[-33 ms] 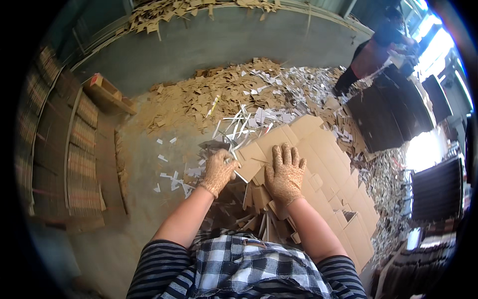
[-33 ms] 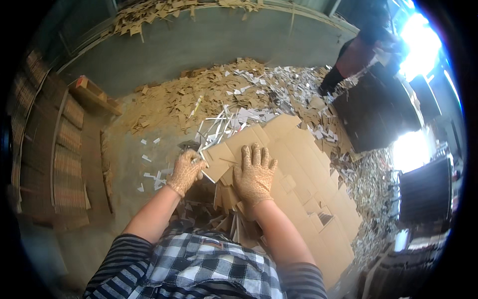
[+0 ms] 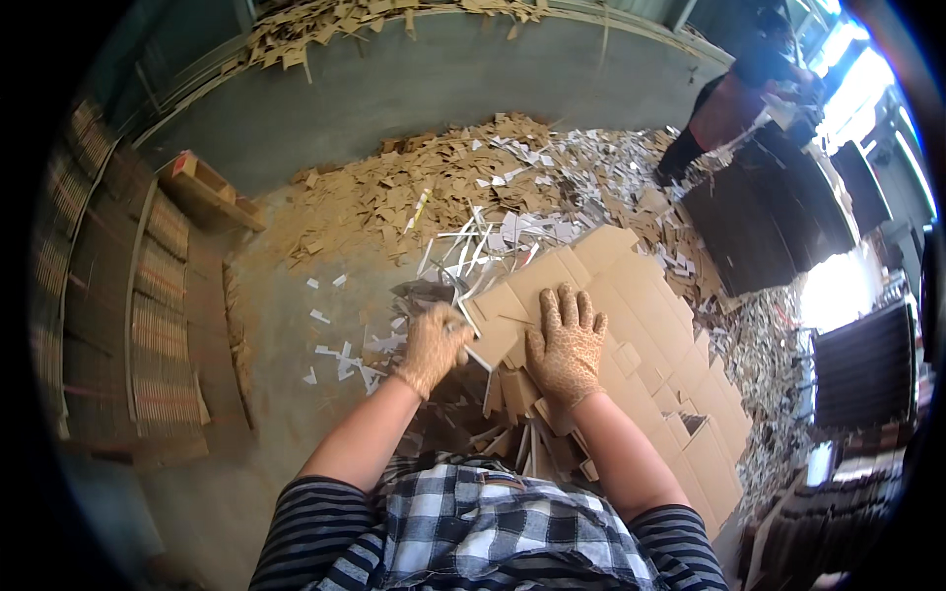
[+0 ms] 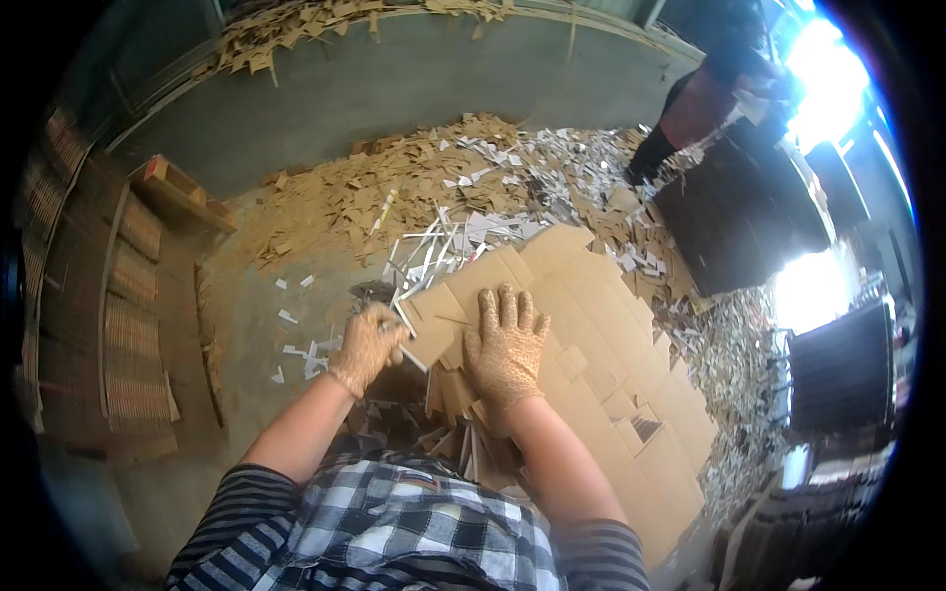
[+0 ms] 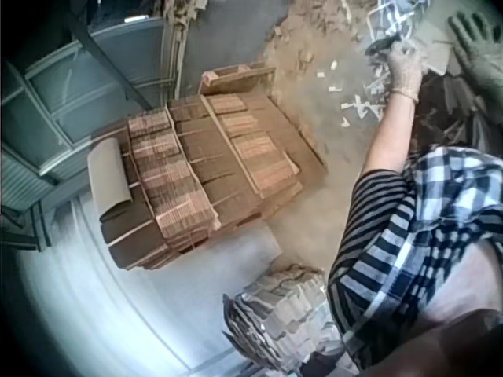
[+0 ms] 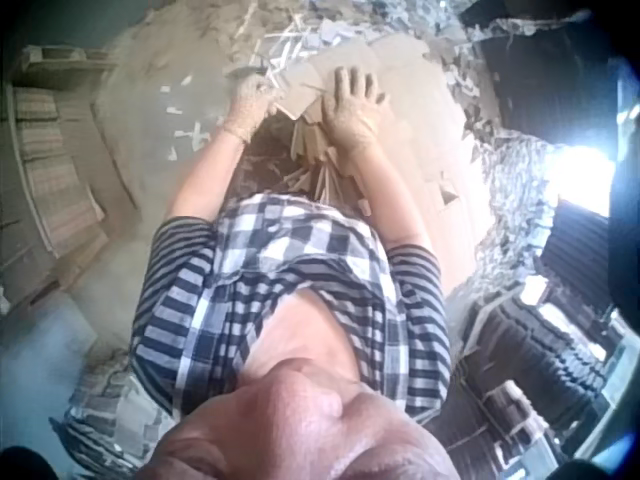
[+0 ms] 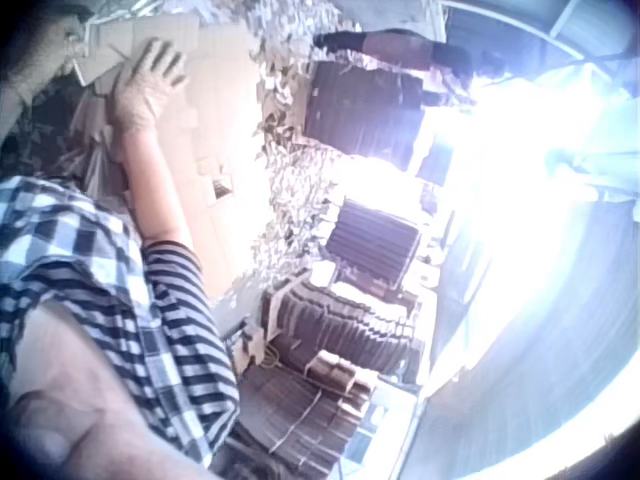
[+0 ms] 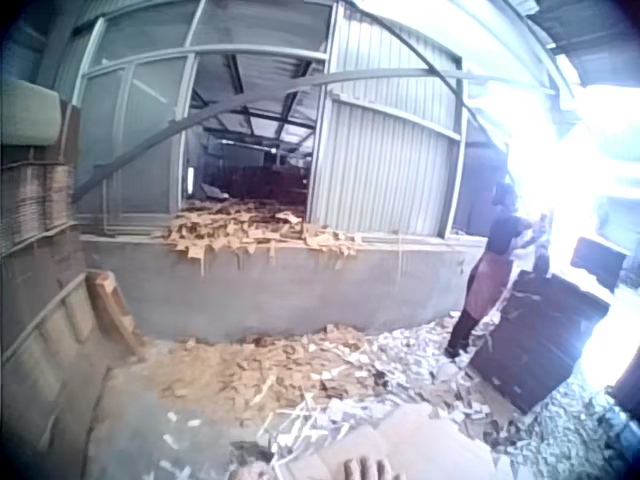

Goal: The person repeatedly picks up flat cardboard sheets from a pile, aligns them, and stacks them into a neat pile. The person also moves a small stack of cardboard to a different location and continues stacking.

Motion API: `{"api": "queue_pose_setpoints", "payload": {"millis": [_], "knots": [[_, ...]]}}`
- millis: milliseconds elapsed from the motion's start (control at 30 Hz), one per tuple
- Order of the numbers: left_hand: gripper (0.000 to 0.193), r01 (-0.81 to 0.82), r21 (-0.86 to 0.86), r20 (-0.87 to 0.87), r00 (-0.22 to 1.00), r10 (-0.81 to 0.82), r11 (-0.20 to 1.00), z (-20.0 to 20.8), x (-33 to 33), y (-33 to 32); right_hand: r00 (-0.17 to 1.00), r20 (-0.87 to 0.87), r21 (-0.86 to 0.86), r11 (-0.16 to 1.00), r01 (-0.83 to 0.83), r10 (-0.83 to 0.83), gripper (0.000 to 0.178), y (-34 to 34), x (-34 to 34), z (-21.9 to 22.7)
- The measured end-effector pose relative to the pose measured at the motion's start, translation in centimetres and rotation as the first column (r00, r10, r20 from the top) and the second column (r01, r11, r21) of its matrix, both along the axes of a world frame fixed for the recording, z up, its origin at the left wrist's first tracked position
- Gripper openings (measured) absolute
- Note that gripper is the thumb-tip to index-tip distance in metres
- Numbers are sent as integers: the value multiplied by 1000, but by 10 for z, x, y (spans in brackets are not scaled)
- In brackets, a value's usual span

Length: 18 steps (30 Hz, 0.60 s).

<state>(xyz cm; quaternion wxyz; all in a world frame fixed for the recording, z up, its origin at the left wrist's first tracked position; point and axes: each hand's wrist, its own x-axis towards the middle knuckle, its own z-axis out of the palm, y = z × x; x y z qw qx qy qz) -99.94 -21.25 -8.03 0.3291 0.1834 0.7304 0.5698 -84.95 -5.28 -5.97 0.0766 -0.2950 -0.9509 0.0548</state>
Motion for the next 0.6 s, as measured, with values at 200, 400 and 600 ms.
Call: {"api": "queue_pose_setpoints", "payload": {"millis": [200,400,600], "knots": [[34,576,-309,-135,762,-634,757,-70,-35,-82,999,33,17,1000,14,-14,66,3,-8,-1],[79,468,-368,-730,389,-562,803,-21,-123,-11,995,76,34,998,57,-59,64,2,-15,2],[44,639,-490,-677,149,-721,592,-35,-100,59,992,117,55,998,32,-38,63,7,-33,6]]}}
